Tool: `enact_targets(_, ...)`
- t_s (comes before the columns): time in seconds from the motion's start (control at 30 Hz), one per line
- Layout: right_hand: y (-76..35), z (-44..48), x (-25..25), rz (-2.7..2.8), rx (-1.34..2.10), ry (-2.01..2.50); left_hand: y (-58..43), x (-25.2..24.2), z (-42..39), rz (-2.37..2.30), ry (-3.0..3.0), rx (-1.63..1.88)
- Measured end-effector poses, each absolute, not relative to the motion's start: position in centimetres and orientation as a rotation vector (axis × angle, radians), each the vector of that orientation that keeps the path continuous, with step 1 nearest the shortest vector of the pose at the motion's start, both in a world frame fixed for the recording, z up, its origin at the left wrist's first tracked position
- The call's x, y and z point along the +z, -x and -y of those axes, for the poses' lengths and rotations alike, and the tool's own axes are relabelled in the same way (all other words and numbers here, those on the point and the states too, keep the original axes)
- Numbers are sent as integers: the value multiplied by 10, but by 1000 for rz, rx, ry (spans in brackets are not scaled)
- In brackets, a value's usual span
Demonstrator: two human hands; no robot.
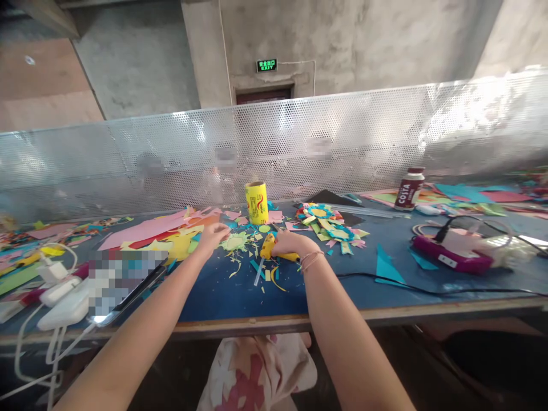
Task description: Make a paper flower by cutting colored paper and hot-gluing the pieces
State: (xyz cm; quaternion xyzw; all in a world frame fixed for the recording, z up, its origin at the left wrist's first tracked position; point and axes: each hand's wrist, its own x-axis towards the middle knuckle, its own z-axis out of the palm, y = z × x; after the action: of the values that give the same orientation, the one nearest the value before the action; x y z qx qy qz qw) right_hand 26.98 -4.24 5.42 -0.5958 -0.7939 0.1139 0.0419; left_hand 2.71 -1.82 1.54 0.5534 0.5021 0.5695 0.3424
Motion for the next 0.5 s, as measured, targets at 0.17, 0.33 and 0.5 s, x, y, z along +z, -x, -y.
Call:
enact_targets(0.17,-259,40,37,2455,95,1769,-24,11,14,-1345,-1504,1467)
enact_targets(0.33,-259,40,35,2431,-27,1769,-25,14,18,-1333,-1494,1460)
enact_targets(0.5,-258,37,42,2084,-105,1708,-28,18,23,-1311,-1446,1439)
